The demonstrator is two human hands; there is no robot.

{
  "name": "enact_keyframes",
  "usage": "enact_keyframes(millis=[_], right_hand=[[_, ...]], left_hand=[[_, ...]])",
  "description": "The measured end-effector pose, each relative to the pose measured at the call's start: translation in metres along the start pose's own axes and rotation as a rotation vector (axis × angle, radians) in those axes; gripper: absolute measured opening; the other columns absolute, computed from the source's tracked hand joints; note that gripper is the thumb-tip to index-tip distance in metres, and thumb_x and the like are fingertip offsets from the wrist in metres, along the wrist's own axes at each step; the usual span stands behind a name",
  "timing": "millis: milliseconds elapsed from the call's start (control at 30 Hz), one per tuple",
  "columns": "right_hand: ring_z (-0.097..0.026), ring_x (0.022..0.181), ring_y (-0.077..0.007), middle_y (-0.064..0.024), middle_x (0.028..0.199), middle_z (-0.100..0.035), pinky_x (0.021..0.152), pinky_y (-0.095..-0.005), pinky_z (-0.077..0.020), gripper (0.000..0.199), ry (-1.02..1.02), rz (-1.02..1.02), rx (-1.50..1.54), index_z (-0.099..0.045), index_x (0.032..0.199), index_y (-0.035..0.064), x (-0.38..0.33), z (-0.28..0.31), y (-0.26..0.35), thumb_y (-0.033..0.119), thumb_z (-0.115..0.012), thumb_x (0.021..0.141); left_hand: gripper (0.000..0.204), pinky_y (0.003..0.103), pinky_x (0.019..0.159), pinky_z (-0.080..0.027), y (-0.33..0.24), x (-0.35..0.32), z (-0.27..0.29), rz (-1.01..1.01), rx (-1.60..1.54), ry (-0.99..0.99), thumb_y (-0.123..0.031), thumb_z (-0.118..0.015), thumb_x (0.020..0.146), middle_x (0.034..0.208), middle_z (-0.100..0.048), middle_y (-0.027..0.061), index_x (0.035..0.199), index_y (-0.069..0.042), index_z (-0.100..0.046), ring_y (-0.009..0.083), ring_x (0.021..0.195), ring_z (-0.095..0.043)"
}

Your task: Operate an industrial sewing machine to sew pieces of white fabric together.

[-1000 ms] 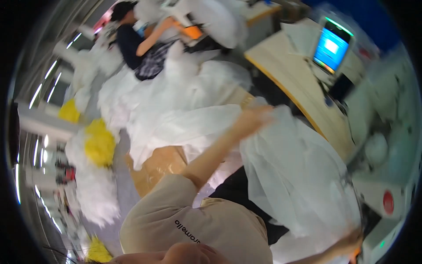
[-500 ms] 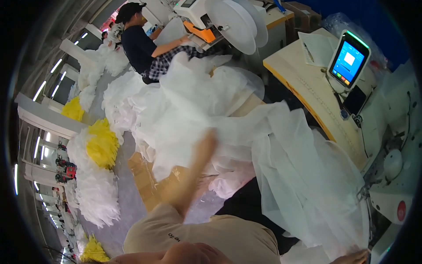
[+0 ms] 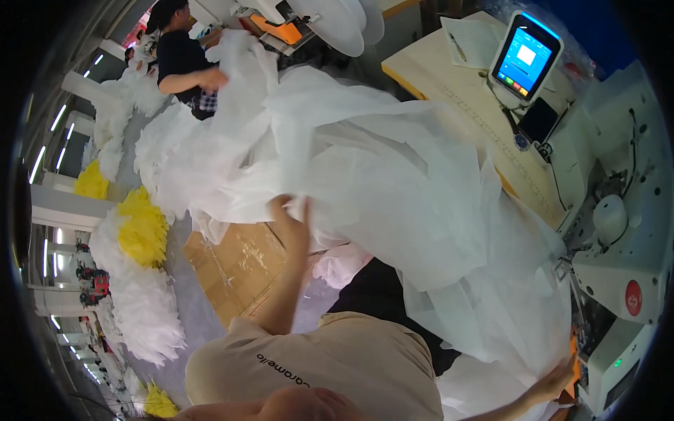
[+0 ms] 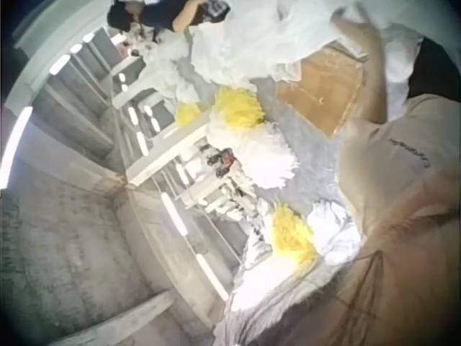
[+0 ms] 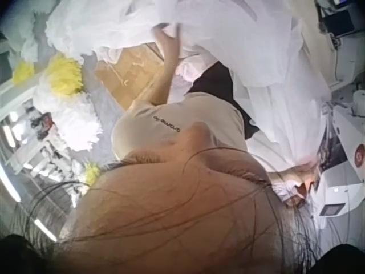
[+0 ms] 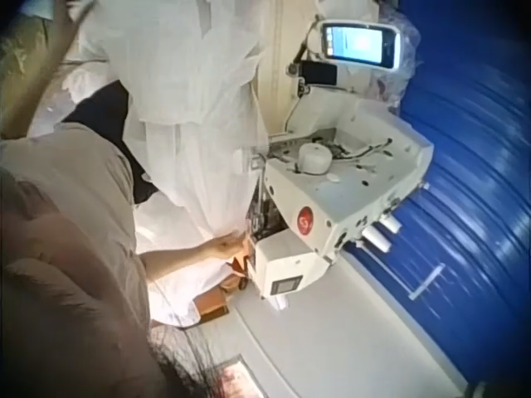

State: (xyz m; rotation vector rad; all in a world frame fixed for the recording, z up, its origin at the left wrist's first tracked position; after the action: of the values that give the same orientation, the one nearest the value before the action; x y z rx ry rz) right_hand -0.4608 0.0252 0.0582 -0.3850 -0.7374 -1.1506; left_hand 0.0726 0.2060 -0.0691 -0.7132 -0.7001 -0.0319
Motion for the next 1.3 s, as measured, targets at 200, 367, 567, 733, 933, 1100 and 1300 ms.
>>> enact_keyframes(millis=[200, 367, 567, 733, 933, 1100, 1300], right_hand=[[-0.060, 0.098, -0.0214, -0.0132, 0.109, -0.061, 0.084, -0.0266, -0.0475, 0.038, 0.488, 0.043, 0.126, -0.056, 0.114, -0.0003, -0.059, 0.036, -0.023, 0.029, -0.057, 0.089], [-0.059, 0.098, -0.0234, -0.0145, 0.108, -0.059, 0.083, -0.0323, -0.0466, 0.048, 0.640, 0.232, 0.246, -0.057, 0.112, 0.0004, -0.046, 0.043, 0.056, 0.037, -0.062, 0.082], [-0.058, 0.097, -0.0259, -0.0160, 0.107, -0.057, 0.083, -0.0392, -0.0455, 0.059, 0.804, 0.471, 0.515, -0.057, 0.109, 0.0012, 0.057, -0.068, 0.379, 0.047, -0.068, 0.073], [-0.057, 0.089, -0.0249, -0.0064, 0.089, -0.062, 0.077, -0.0393, -0.0435, 0.024, 0.737, 0.734, 0.446, -0.061, 0.093, 0.0071, -0.025, -0.221, 0.486, 0.027, -0.061, 0.079], [-0.054, 0.068, -0.0158, -0.0038, 0.078, -0.059, 0.063, -0.0336, -0.0418, 0.008, 0.380, 0.462, 1.039, -0.054, 0.082, 0.0058, 0.042, -0.176, 0.413, 0.011, -0.060, 0.084], [-0.047, 0.062, -0.0111, -0.0042, 0.073, -0.054, 0.058, -0.0252, -0.0381, 0.005, 0.842, -0.266, 1.351, -0.052, 0.088, 0.0037, 0.052, -0.141, 0.326, 0.008, -0.053, 0.091], [-0.045, 0.068, -0.0076, 0.0011, 0.078, -0.052, 0.065, -0.0212, -0.0376, 0.010, 0.552, -0.491, 1.289, -0.051, 0.092, 0.0029, 0.051, -0.104, 0.229, 0.013, -0.051, 0.093]], left_hand=[[0.033, 0.035, 0.078, -0.046, 0.081, 0.024, -0.067, 0.804, -1.093, 0.855, -0.026, -0.060, 0.087, 0.100, -0.058, 0.0125, 0.105, 0.000, -0.053, 0.0238, 0.092, -0.056], [0.056, 0.041, 0.088, -0.042, 0.001, -0.044, -0.034, 0.033, -0.922, 1.233, -0.026, -0.055, 0.087, 0.125, -0.047, 0.0204, 0.132, 0.003, -0.037, 0.0294, 0.110, -0.049], [0.047, 0.041, 0.083, -0.042, -0.092, -0.139, -0.024, -0.062, -0.872, 1.600, -0.026, -0.053, 0.085, 0.103, -0.058, 0.0224, 0.122, 0.002, -0.042, 0.0347, 0.098, -0.054], [0.034, 0.040, 0.077, -0.042, -0.125, -0.190, -0.022, 0.132, -1.050, 1.676, -0.021, -0.051, 0.086, 0.087, -0.058, 0.0221, 0.112, 0.001, -0.047, 0.0378, 0.090, -0.056], [0.016, 0.039, 0.071, -0.049, -0.063, -0.036, 0.028, -0.363, -0.361, 1.735, -0.012, -0.059, 0.080, 0.083, -0.065, 0.0141, 0.092, -0.002, -0.063, 0.0309, 0.080, -0.063], [0.020, 0.033, 0.067, -0.046, -0.179, 0.078, 0.016, -1.176, -0.576, 0.798, -0.003, -0.063, 0.074, 0.096, -0.060, 0.0095, 0.095, -0.001, -0.062, 0.0200, 0.082, -0.060], [0.024, 0.033, 0.069, -0.045, -0.259, 0.000, 0.003, -0.854, -0.984, 2.494, -0.001, -0.064, 0.069, 0.086, -0.056, 0.0062, 0.093, -0.003, -0.063, 0.0210, 0.085, -0.057]])
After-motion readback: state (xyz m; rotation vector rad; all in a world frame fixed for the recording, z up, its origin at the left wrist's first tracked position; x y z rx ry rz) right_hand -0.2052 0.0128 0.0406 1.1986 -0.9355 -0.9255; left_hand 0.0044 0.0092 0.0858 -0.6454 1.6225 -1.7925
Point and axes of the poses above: each hand's wrist, its own x-axis towards the middle knuckle, its own z-axis out of the back of the hand, y = z × x, the point moved 4 cm from there along x, towards the middle knuckle
